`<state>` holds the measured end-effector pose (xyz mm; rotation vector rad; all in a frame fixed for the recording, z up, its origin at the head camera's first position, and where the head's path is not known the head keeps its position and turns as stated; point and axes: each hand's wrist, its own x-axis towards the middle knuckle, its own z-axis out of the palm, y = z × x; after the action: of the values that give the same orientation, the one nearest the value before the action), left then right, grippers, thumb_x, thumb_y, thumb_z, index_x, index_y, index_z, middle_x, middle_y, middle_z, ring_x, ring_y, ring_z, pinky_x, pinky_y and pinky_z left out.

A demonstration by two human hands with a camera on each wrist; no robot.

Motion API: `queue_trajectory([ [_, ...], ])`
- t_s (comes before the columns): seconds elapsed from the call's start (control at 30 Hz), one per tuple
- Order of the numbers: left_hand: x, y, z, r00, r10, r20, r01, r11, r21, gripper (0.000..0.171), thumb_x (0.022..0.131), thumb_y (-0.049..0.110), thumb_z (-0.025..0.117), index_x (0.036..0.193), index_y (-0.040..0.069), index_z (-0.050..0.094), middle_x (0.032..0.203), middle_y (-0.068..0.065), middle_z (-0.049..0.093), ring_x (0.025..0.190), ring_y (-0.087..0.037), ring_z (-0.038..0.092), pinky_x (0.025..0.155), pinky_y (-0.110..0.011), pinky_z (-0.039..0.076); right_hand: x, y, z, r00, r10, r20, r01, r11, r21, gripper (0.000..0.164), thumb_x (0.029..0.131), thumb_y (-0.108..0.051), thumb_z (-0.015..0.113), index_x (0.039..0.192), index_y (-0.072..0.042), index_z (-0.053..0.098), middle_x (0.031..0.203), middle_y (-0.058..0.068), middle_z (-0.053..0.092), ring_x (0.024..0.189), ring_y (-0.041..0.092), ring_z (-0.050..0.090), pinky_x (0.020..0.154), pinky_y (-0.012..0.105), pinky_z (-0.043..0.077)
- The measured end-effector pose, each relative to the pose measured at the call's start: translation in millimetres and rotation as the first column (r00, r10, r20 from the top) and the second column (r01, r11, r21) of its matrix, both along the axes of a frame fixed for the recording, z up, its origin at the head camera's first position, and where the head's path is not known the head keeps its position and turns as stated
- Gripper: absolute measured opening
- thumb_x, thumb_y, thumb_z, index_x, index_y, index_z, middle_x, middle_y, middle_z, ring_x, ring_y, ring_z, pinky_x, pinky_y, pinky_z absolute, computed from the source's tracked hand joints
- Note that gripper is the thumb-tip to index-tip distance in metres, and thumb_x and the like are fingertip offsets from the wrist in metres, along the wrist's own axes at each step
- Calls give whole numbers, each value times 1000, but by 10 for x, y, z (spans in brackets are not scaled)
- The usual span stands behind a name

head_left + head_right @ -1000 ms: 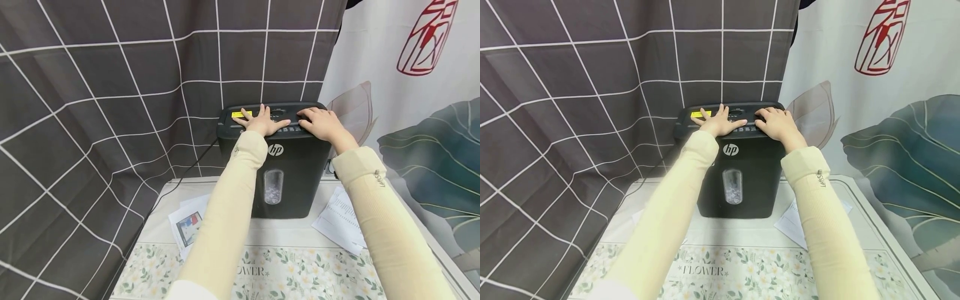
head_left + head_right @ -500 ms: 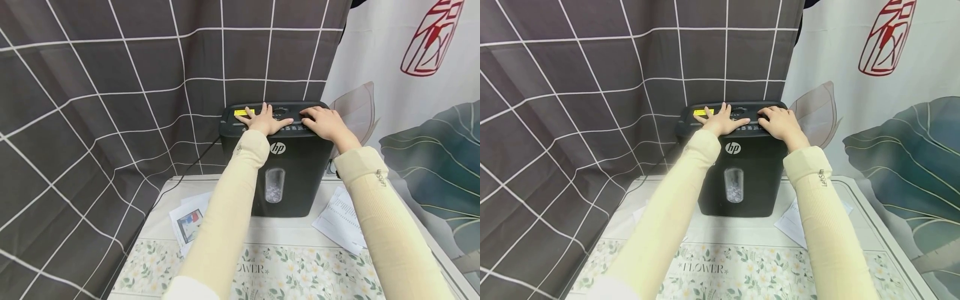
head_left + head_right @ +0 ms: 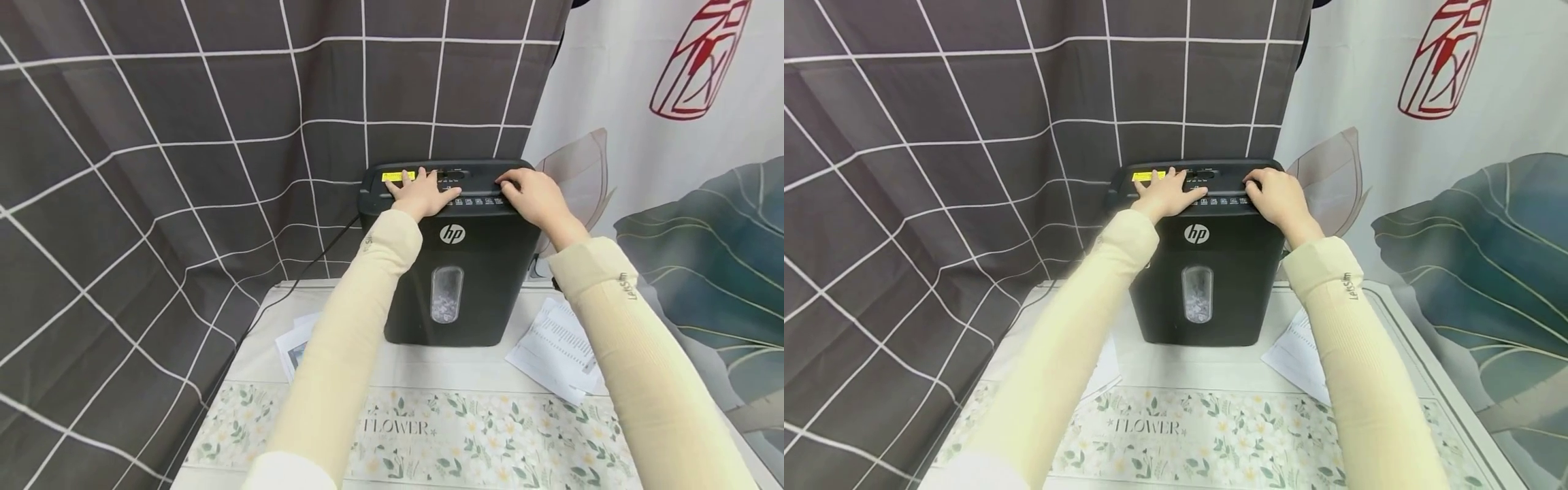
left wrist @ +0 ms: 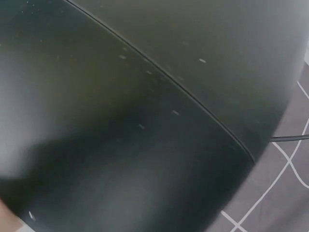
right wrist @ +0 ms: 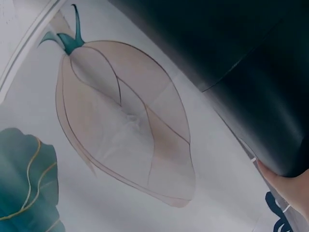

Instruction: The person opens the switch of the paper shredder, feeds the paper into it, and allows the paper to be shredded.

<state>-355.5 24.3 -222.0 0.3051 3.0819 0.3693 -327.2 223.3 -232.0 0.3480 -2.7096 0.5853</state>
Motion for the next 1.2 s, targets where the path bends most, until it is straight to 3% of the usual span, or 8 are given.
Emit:
queue_trajectory([
  [0.27, 72, -187, 68, 984, -107, -140, 107, 994, -10, 59, 95, 52, 42, 142, 17, 42, 146, -2, 45, 135, -24, 41, 112, -54, 28, 130, 45, -22, 992, 16, -126, -37, 985, -167, 32, 96, -13, 40, 113, 3, 62, 120, 26, 59, 112, 42, 51, 100, 55, 37],
  [0.47, 178, -300, 5, 955, -114, -274, 117, 993, -4, 51, 95, 47, 47, 137, 17, 50, 134, 0, 57, 120, -21, 56, 101, -43, 42, 192, 41, -114, 971, 47, -234, -102, 969, -227, 28, 95, -9, 44, 113, 3, 63, 119, 25, 60, 115, 42, 51, 101, 55, 36],
  [0.6, 267, -398, -83, 917, -130, -378, 135, 991, -13, 45, 96, 43, 48, 132, 17, 56, 127, -1, 63, 115, -21, 60, 93, -40, 47, 265, -17, -177, 942, 118, -313, -198, 952, -235, 25, 94, -4, 47, 112, 3, 63, 117, 23, 62, 115, 41, 52, 98, 55, 38],
  [0.73, 387, -519, -167, 863, -143, -484, 163, 987, 0, 40, 96, 38, 49, 127, 16, 60, 124, -3, 65, 111, -22, 62, 91, -39, 48, 368, -118, -225, 900, 199, -389, -305, 923, -234, 23, 93, -1, 50, 111, 2, 64, 117, 21, 63, 114, 38, 53, 98, 52, 38],
  [0.9, 558, -664, -260, 789, -156, -595, 242, 968, 66, 32, 96, 30, 51, 121, 15, 65, 117, -3, 68, 104, -21, 65, 88, -37, 50, 528, -243, -270, 853, 236, -466, -386, 886, -256, 23, 91, 3, 52, 109, 1, 66, 115, 17, 65, 112, 24, 56, 98, 29, 40],
  [1.0, 663, -739, -313, 763, -153, -628, 280, 954, 108, 30, 95, 28, 53, 119, 14, 66, 117, -2, 68, 107, -20, 64, 91, -37, 49, 642, -304, -300, 829, 257, -497, -434, 856, -281, 23, 90, 5, 53, 108, 1, 67, 113, 18, 66, 111, 6, 55, 96, 17, 38],
  [1.1, 760, -808, -356, 760, -144, -634, 320, 932, 172, 30, 95, 27, 54, 120, 14, 66, 120, -3, 67, 113, -20, 61, 97, -37, 47, 753, -357, -334, 813, 272, -515, -474, 822, -316, 23, 89, 7, 54, 106, 2, 67, 110, 19, 66, 111, -7, 52, 97, 13, 38],
  [1.2, 844, -877, -394, 780, -134, -612, 365, 891, 271, 30, 94, 25, 56, 120, 14, 66, 121, -4, 66, 115, -19, 60, 100, -35, 46, 851, -405, -384, 804, 274, -528, -497, 796, -344, 22, 88, 8, 55, 104, 2, 68, 108, 20, 66, 110, -7, 53, 97, 14, 39],
])
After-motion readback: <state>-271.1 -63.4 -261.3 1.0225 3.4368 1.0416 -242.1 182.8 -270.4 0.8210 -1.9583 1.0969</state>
